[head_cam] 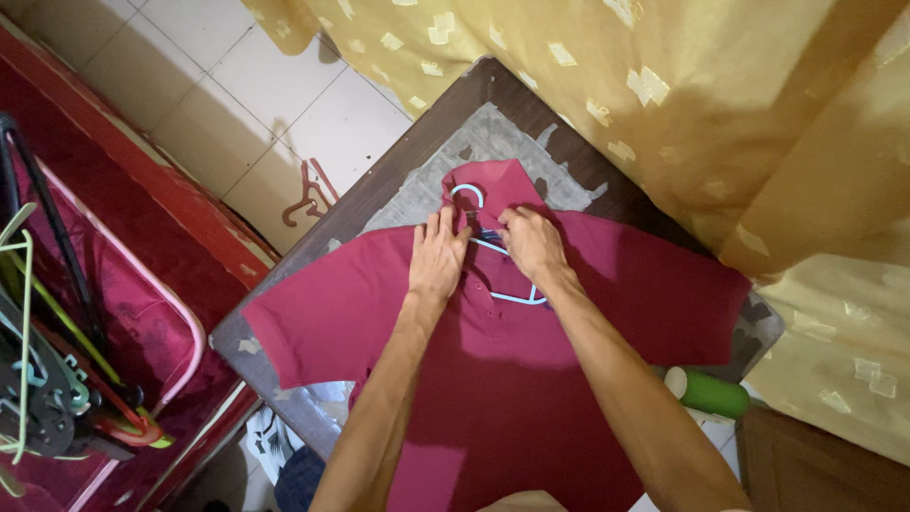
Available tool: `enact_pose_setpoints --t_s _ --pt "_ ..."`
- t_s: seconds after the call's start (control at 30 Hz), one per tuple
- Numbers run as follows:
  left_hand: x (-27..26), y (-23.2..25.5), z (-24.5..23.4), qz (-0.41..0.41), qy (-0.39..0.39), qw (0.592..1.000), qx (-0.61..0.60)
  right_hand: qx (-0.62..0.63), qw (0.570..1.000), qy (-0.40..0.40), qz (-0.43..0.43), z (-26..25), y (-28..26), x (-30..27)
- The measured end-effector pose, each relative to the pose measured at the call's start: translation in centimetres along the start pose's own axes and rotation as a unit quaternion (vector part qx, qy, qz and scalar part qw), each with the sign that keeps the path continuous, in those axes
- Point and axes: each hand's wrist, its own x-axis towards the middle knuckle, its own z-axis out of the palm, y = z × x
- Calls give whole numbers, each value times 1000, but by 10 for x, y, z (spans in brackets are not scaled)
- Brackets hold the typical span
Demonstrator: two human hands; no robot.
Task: The person uses a lint roller to clean a pink polo shirt laid on a table, then places the shirt on a hanger and hangs it in a wooden wardrobe. The person then picks up a dark plaid shirt and begins to clean it with the lint roller.
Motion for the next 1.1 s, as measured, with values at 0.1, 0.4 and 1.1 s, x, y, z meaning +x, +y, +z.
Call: enact_pose_setpoints --t_s 0.1,0.4,1.1 --pt "0 2 -9 2 9 1000 7 65 996 38 48 0 10 -10" --pt "14 6 -21 -34 90 994 -42 217 952 105 189 1 75 -45" --pt "35 9 -18 -176 67 979 -73 94 987 78 101 -73 77 -88"
